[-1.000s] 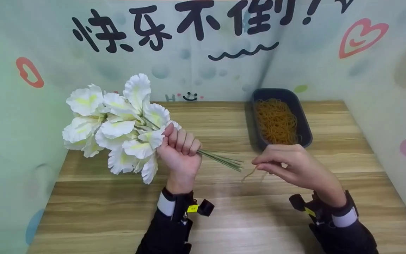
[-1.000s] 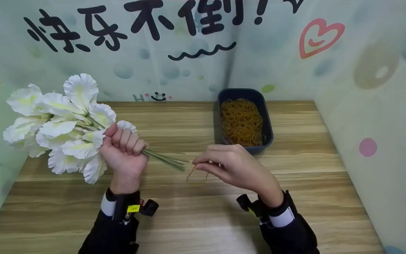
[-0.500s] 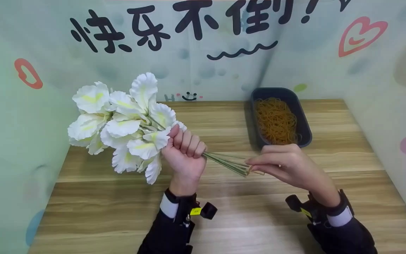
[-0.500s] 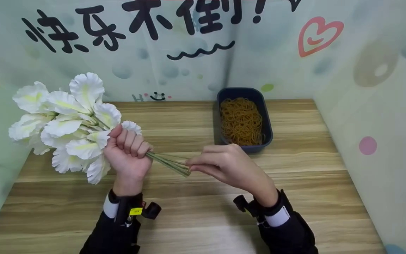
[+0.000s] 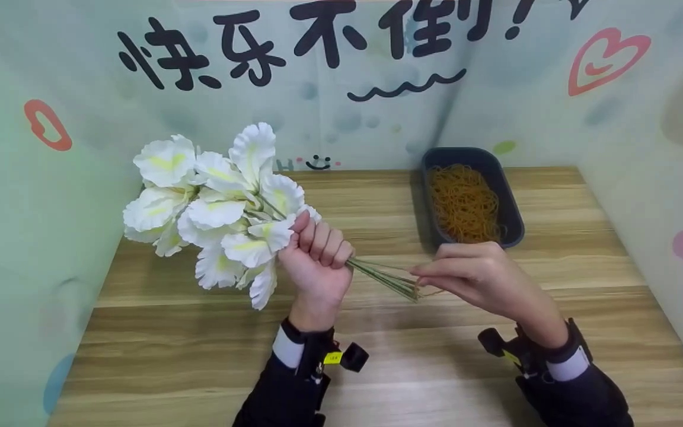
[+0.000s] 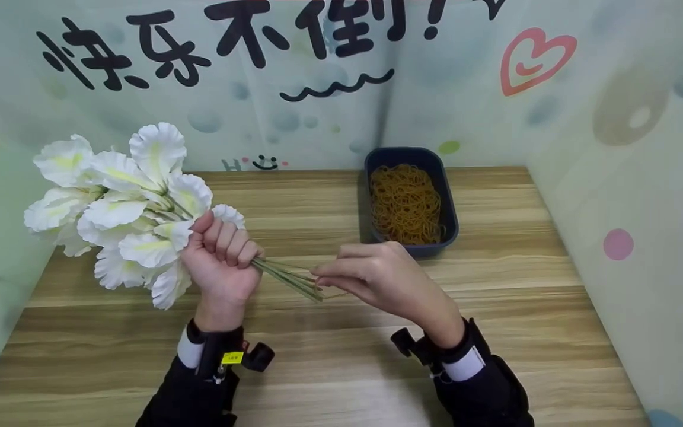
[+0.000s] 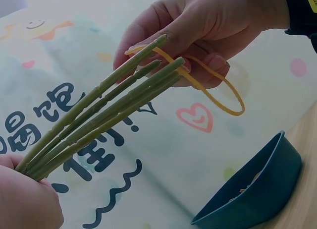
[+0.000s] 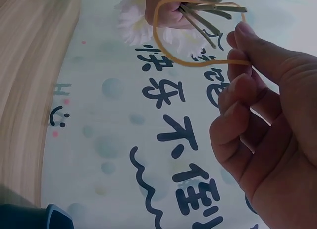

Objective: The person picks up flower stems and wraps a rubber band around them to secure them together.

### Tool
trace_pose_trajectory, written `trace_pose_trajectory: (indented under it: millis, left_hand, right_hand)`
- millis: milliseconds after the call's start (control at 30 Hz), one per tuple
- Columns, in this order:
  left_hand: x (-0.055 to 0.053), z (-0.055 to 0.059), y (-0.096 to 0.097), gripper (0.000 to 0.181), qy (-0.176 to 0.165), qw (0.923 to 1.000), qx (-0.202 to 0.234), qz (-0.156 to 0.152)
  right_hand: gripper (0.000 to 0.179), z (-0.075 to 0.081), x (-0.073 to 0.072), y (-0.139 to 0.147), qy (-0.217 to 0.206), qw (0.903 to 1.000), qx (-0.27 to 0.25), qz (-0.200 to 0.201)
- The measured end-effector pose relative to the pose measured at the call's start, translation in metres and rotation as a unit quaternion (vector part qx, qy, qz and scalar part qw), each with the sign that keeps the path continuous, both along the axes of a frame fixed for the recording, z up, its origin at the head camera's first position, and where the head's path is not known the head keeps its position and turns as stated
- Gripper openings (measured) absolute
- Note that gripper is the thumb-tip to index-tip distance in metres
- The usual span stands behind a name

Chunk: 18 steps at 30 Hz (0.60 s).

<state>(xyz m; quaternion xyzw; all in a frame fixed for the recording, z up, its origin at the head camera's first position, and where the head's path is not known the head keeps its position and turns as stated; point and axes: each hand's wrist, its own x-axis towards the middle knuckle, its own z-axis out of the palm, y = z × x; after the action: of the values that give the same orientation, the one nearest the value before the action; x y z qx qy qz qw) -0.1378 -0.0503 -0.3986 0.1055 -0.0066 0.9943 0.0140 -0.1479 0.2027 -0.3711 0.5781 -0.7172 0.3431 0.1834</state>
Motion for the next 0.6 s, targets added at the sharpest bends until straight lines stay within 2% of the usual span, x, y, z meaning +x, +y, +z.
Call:
trace_pose_trajectory:
  millis: [167,400,500,600]
  left_hand:
    - [-0.001,0.001,0.0,0.048,0.001,1.0,0.004,0.005]
    - [-0.002,0.0,-0.001,0.048,0.013,0.9998,0.014,0.0]
    - [-0.002,0.001,-0.001,0.048,0.014,0.9997,0.018,-0.001]
    - [-0.002,0.0,0.001,0.049,0.016,0.9997,0.018,-0.004]
  right_hand:
    - [0.015,0.002,-0.003,0.008,-0.014,0.9989,-0.016,0.041]
    - [0.015,0.006,-0.003,0.016,-0.036,0.9964,-0.025,0.072]
    - [0.016,0.007,-0.002,0.017,-0.035,0.9966,-0.029,0.069]
    - [0.016,0.007,-0.001,0.015,-0.026,0.998,-0.034,0.047]
